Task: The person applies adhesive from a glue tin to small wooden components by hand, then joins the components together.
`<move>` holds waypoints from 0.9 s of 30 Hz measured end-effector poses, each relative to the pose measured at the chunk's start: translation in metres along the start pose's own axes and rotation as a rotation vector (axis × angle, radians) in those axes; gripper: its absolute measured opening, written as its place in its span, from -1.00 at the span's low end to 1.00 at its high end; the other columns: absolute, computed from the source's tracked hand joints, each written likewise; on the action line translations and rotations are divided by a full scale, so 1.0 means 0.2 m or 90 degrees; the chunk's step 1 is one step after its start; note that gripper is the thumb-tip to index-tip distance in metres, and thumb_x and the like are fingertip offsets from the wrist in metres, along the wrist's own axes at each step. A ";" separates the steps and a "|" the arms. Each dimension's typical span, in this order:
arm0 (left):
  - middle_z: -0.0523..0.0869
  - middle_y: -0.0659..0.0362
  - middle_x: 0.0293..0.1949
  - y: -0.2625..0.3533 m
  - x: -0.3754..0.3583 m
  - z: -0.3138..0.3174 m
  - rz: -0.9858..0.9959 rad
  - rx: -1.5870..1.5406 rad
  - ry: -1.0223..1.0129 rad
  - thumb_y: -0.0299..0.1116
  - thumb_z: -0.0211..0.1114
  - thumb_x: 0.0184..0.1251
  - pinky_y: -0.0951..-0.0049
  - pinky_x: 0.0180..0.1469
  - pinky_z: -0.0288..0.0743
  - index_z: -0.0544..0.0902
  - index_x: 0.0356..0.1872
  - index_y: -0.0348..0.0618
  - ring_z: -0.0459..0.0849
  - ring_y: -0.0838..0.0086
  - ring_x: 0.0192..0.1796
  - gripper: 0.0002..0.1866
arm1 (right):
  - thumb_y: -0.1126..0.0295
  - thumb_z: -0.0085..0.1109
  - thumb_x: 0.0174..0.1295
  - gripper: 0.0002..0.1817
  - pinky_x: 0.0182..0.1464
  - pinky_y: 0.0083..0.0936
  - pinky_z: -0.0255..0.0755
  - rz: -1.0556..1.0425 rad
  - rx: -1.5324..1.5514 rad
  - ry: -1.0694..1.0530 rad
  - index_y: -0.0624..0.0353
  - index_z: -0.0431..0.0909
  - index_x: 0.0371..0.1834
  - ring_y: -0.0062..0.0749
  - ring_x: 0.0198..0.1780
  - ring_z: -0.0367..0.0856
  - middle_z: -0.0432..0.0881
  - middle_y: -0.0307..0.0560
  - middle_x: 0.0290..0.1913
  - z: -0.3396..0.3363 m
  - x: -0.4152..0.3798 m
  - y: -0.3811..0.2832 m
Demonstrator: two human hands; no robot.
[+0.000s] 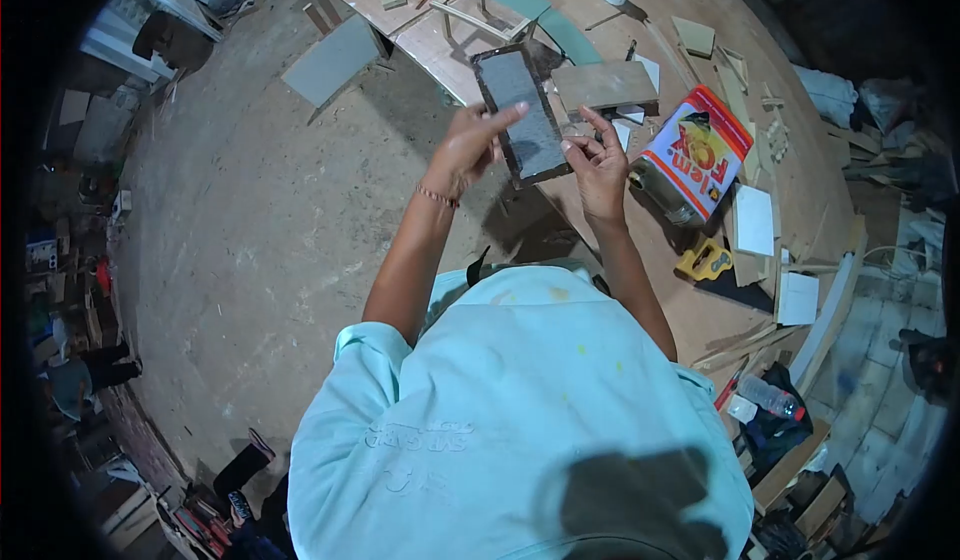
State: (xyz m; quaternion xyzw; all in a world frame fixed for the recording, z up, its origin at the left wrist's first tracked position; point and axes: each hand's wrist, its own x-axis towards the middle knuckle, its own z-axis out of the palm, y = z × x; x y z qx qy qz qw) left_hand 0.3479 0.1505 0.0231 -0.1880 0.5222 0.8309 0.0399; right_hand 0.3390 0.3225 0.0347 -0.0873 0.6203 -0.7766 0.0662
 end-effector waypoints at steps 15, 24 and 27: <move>0.64 0.12 -0.42 -0.12 -0.26 0.13 0.068 -0.143 0.167 -0.65 0.27 -0.08 0.55 -0.40 0.55 0.56 -0.33 -0.34 0.63 0.49 -0.46 -0.79 | 0.62 -0.06 0.12 -0.56 -0.24 -0.78 0.31 0.052 0.001 -0.163 0.23 0.25 0.13 -0.62 -0.33 0.48 0.55 -0.11 -0.31 -0.03 -0.01 0.02; 0.62 0.17 -0.42 -0.10 -0.29 0.16 0.050 -0.189 0.138 -0.58 0.25 0.01 0.62 -0.47 0.59 0.51 -0.30 -0.28 0.63 0.54 -0.48 -0.81 | 0.68 -0.18 -0.24 -0.32 0.16 -0.34 0.10 0.193 0.215 -0.384 0.08 0.37 0.11 -0.45 0.32 -0.03 0.21 -0.25 0.27 -0.11 0.00 0.03; 0.62 0.16 -0.42 -0.10 -0.29 0.18 0.041 -0.207 0.127 -0.56 0.24 0.03 0.66 -0.50 0.58 0.51 -0.28 -0.27 0.64 0.55 -0.47 -0.81 | 0.67 -0.16 -0.21 -0.52 0.18 -0.22 0.04 0.264 0.273 -0.433 0.09 0.50 -0.15 -0.42 0.36 -0.09 0.18 -0.31 0.31 -0.12 0.01 0.01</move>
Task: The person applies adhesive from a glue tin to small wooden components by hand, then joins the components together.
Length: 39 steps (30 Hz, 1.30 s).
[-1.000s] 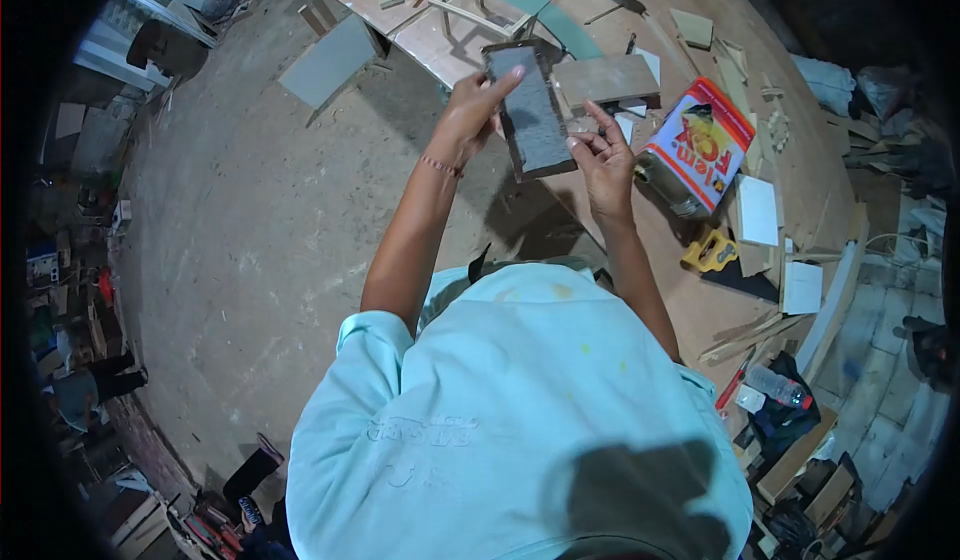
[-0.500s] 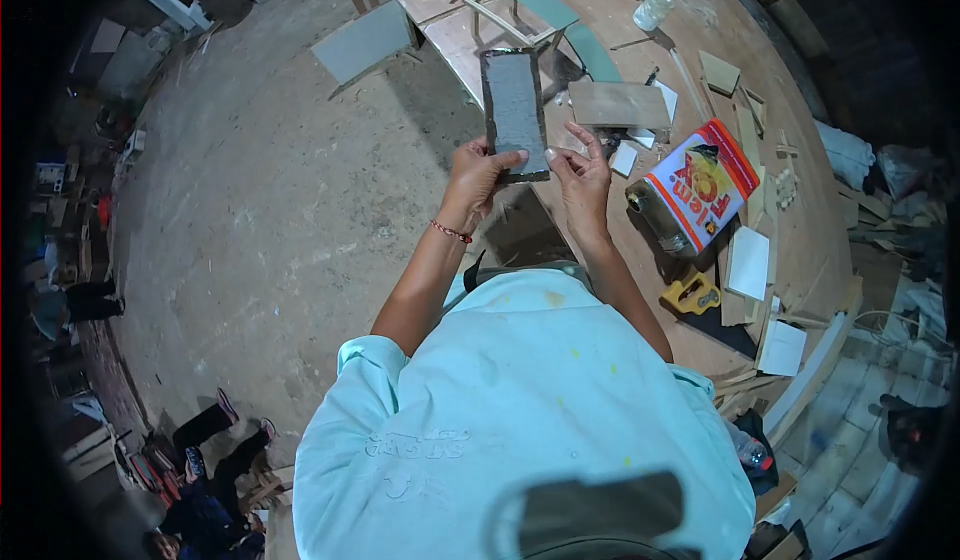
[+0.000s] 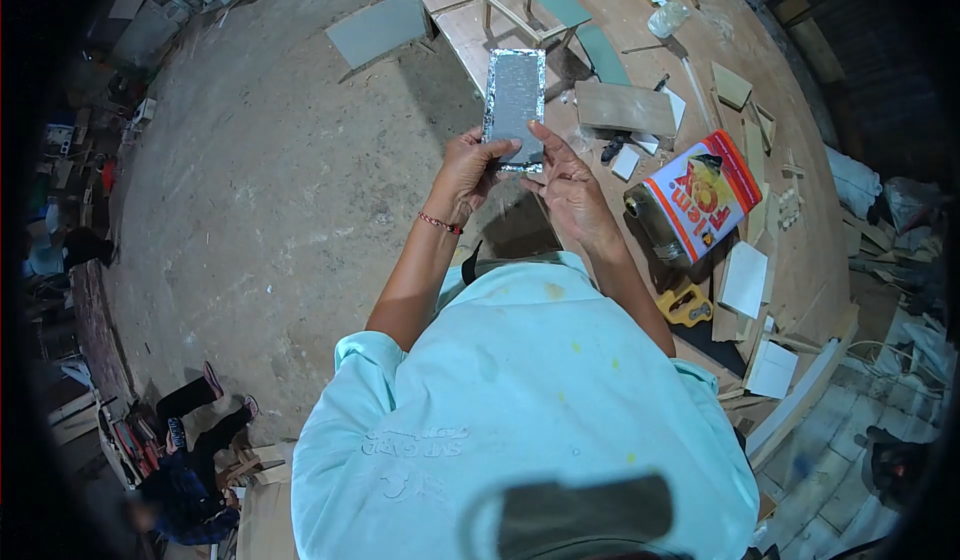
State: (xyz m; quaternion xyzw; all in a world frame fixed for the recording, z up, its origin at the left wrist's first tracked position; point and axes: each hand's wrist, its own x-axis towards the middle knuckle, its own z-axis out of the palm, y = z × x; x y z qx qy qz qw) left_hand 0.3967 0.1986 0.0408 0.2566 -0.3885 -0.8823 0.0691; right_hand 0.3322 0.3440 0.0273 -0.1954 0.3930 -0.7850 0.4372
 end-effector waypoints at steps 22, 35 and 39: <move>0.62 0.12 -0.32 -0.05 0.01 0.03 -0.028 0.020 -0.046 -0.60 0.18 0.06 0.47 -0.28 0.59 0.51 -0.25 -0.33 0.63 0.47 -0.34 -0.81 | 0.60 -0.08 -0.10 -0.82 0.17 -0.09 0.08 0.042 0.133 -0.031 0.05 0.37 -0.72 -0.44 0.36 -0.04 0.14 -0.24 0.33 -0.13 -0.10 0.04; 0.63 0.12 -0.42 0.08 -0.01 0.03 0.053 -0.011 -0.024 -0.63 0.26 -0.04 0.53 -0.36 0.57 0.55 -0.34 -0.35 0.63 0.50 -0.42 -0.82 | 0.66 -0.08 -0.15 -0.44 0.19 0.11 0.06 0.087 0.212 -0.049 0.19 0.40 0.06 -0.36 0.31 0.10 0.26 -0.18 0.25 -0.19 -0.13 0.09; 0.63 0.14 -0.43 0.07 0.00 0.00 0.075 0.031 0.004 -0.61 0.29 -0.08 0.57 -0.39 0.53 0.56 -0.33 -0.35 0.62 0.54 -0.44 -0.79 | 0.62 -0.05 -0.14 -0.48 0.20 0.05 0.06 -0.019 0.132 -0.009 0.22 0.39 0.03 -0.38 0.30 0.13 0.37 -0.13 0.15 -0.14 -0.11 0.03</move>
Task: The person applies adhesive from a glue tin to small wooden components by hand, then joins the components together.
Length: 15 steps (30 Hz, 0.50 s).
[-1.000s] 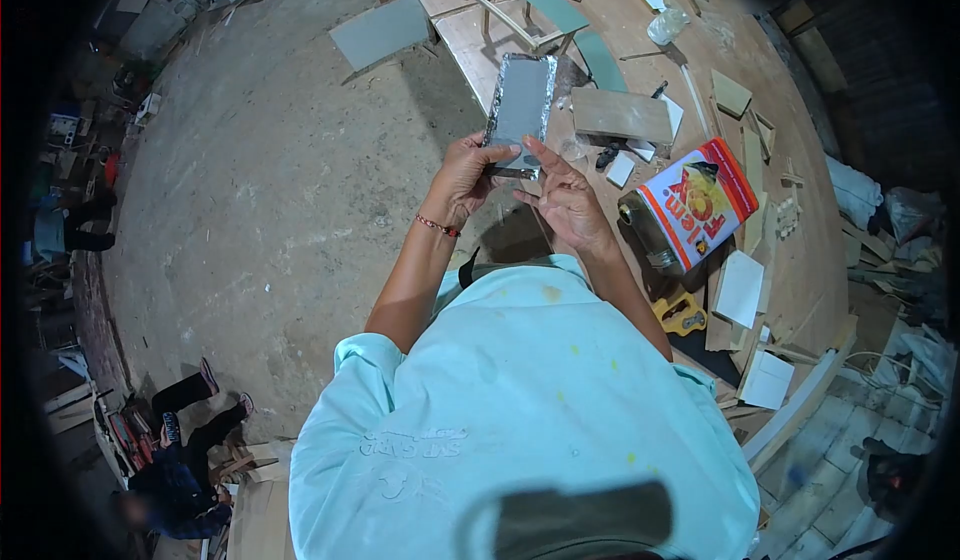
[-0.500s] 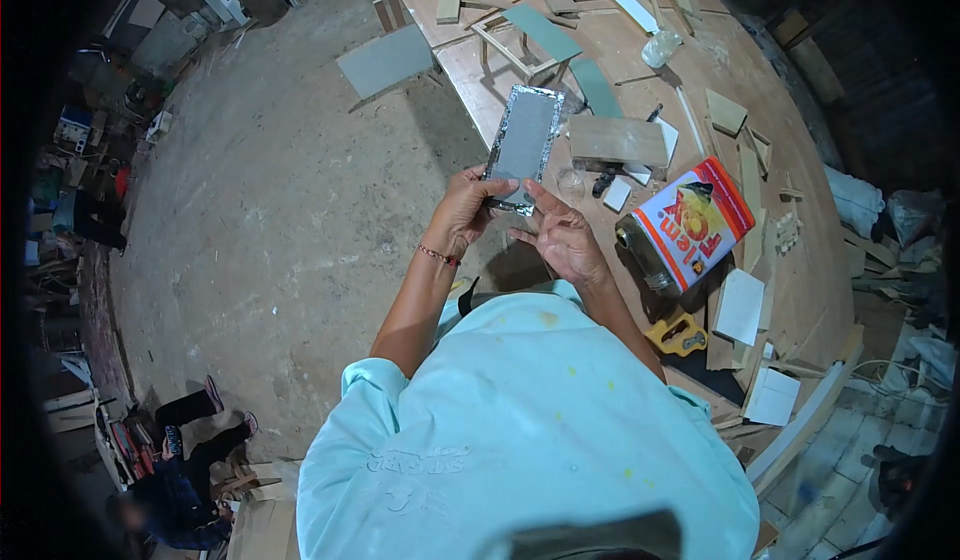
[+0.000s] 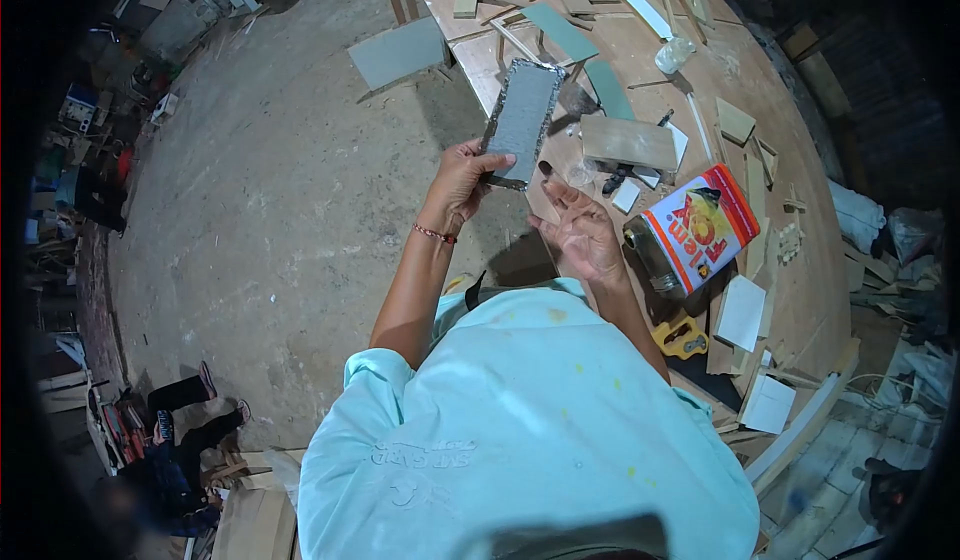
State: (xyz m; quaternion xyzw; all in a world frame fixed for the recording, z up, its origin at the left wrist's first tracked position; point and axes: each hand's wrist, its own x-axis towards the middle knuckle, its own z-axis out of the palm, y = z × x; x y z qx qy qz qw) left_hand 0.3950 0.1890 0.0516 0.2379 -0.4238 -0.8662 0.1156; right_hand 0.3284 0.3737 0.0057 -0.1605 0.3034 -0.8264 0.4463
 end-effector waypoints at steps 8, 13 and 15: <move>0.64 0.15 -0.48 -0.04 0.00 -0.01 0.004 0.063 -0.006 -0.60 0.30 -0.09 0.61 -0.45 0.48 0.57 -0.37 -0.34 0.59 0.57 -0.51 -0.81 | 0.55 -0.02 -0.18 -0.48 0.15 -0.11 0.15 0.123 0.087 -0.030 0.24 0.40 0.01 -0.47 0.20 0.20 0.38 -0.15 0.12 0.01 0.07 0.00; 0.63 0.15 -0.49 0.00 -0.02 0.02 0.008 0.046 -0.007 -0.60 0.30 -0.10 0.62 -0.49 0.48 0.57 -0.41 -0.35 0.59 0.57 -0.54 -0.84 | 0.57 0.00 -0.21 -0.45 0.16 -0.05 0.13 0.126 0.141 -0.002 0.24 0.40 0.02 -0.44 0.25 0.15 0.33 -0.10 0.17 -0.05 0.03 0.01; 0.63 0.15 -0.50 0.00 -0.01 0.02 0.010 0.044 0.003 -0.59 0.30 -0.09 0.61 -0.50 0.49 0.57 -0.41 -0.35 0.59 0.57 -0.55 -0.84 | 0.58 0.00 -0.20 -0.45 0.16 -0.13 0.13 0.108 0.099 0.039 0.22 0.41 0.02 -0.45 0.28 0.11 0.29 -0.09 0.21 -0.03 0.01 0.00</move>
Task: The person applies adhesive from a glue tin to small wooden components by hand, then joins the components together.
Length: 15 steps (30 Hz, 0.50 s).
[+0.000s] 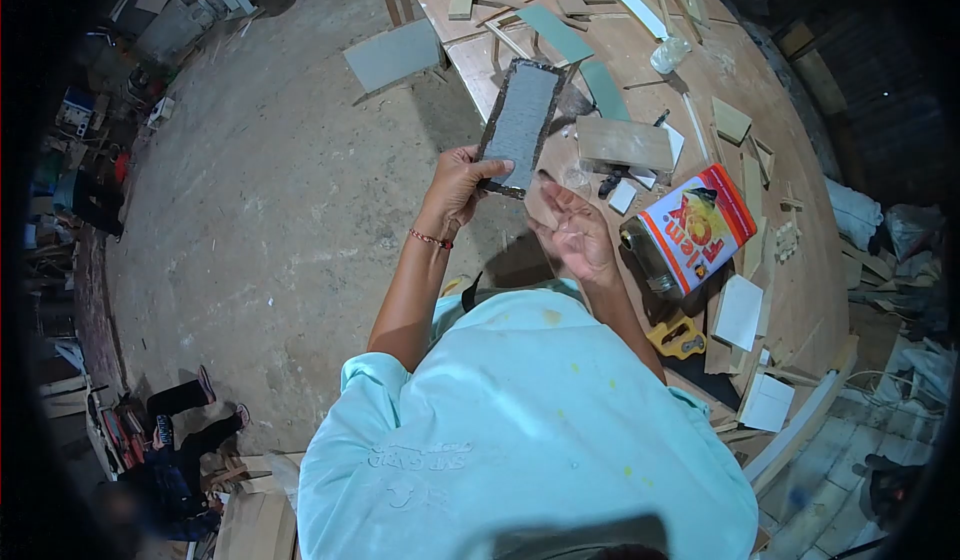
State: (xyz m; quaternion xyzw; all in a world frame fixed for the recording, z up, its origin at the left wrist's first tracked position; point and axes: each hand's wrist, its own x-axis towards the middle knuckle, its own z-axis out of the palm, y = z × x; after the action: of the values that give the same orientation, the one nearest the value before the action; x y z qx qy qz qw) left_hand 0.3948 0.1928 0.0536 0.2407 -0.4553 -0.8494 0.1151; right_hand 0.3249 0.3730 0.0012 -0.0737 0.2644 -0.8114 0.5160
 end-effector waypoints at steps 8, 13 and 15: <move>0.62 0.09 -0.42 -0.08 0.06 0.03 -0.086 0.046 -0.030 -0.58 0.28 -0.04 0.51 -0.34 0.58 0.53 -0.34 -0.40 0.64 0.47 -0.43 -0.80 | 0.83 -0.19 -0.26 -0.09 0.33 -0.06 -0.38 -0.416 -0.988 0.131 -0.30 0.23 0.25 0.14 0.39 -0.40 -0.30 0.11 0.39 0.13 0.06 0.00; 0.61 0.10 -0.44 -0.14 0.09 0.03 -0.105 -0.028 -0.035 -0.60 0.25 -0.02 0.56 -0.42 0.62 0.52 -0.36 -0.42 0.62 0.49 -0.47 -0.84 | 0.82 -0.15 -0.23 -0.04 0.24 0.23 -0.36 -0.486 -1.208 0.157 -0.47 0.16 0.25 0.36 0.34 -0.47 -0.36 0.11 0.39 0.08 0.06 -0.01; 0.61 0.08 -0.47 -0.12 0.07 0.04 -0.100 -0.046 -0.030 -0.61 0.25 -0.03 0.60 -0.52 0.58 0.52 -0.38 -0.42 0.62 0.49 -0.51 -0.84 | 0.81 -0.13 -0.22 -0.04 0.21 0.28 -0.34 -0.471 -1.234 0.157 -0.52 0.16 0.24 0.37 0.34 -0.47 -0.35 0.11 0.39 0.06 0.03 -0.01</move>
State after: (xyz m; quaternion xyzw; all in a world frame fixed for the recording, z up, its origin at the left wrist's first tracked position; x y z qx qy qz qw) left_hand 0.3787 0.2062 0.0329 0.2511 -0.4068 -0.8771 0.0456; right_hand 0.3256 0.3639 0.0112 -0.4488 0.8139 -0.3611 -0.0755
